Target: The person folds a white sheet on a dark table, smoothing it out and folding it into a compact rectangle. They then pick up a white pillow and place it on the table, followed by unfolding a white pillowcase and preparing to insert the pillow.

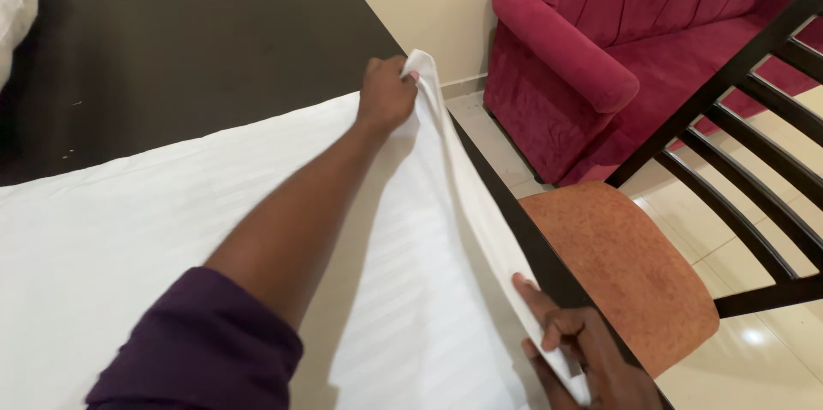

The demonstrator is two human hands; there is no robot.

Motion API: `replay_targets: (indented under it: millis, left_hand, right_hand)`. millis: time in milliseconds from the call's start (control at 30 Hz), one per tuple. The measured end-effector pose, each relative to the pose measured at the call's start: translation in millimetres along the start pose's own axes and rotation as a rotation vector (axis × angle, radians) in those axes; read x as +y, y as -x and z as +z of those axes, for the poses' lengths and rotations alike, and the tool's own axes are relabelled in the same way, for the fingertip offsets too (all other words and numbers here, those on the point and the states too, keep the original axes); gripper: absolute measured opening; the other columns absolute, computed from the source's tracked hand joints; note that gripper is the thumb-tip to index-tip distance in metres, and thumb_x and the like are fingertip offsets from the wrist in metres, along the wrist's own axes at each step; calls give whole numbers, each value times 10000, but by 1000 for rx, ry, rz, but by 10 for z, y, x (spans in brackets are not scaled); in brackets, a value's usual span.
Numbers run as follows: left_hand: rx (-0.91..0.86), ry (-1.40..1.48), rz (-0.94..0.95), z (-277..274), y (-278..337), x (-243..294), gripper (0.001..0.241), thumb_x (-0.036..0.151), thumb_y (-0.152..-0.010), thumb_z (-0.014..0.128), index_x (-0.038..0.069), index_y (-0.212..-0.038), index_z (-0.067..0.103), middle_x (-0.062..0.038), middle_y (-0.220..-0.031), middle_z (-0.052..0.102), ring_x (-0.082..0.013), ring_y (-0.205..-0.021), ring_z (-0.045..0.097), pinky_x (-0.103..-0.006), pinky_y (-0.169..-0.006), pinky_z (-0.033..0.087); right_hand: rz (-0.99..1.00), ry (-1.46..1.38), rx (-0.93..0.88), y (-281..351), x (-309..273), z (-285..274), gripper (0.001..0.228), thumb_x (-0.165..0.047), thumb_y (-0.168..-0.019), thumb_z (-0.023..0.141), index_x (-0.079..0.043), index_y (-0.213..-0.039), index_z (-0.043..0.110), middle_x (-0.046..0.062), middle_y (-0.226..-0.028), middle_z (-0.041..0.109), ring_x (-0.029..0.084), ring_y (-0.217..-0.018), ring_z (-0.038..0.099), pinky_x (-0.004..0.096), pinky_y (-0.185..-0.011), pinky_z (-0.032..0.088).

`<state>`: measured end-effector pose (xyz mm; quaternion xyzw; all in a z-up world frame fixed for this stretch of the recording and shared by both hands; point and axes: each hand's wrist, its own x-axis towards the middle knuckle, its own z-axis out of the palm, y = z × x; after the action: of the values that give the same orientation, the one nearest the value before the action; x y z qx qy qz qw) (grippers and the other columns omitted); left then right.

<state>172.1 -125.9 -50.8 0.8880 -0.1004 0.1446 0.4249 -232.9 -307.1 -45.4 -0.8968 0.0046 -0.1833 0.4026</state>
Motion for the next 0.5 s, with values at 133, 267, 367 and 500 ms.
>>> replay_targets:
  millis: [133,267,367,500]
  left_hand:
    - [-116,575,-151,-505,214,178,324,190,-999,564,35,-1243,712,-197,-1149,733,-290,-1028,689,-427,-869,570]
    - [7,1135,-319,-738,256,-197,382,287,-986,497,75,-1272,633,-123,-1168,678,-236,-1030,679,-403,-885,591]
    - [46,1439,-506,-1161,696,-163,506,464,-966,506,78,-1290,545,-129,-1160,593,-279,-1019,653,-490,-896,590]
    - [-95,1391,-315,-1323,672,-705,528,396,-1035,716,-23,-1286,515,-217,-1230,515,-384,-1106,557,-576,-928,543]
  right_hand:
    - [-146,-84,-116,69,-184,52,127,-68,-952,611,-98,-985,492,113,-1547,617,264,-1411,546,370,-982,553]
    - [-220,-70,-246,16,-655,173,572,-229,-1027,587,36,-1516,453,143,-1554,565,204,-1313,602,460,-1126,402]
    - [-271,-55,-354,120,-1046,244,594,-258,-1064,549,40,-1563,424,161,-1565,553,235,-1321,573,489,-1182,300]
    - [-296,31,-509,221,-1248,459,508,-242,-1092,553,-1,-1532,475,127,-1289,679,362,-1479,411,517,-1182,211]
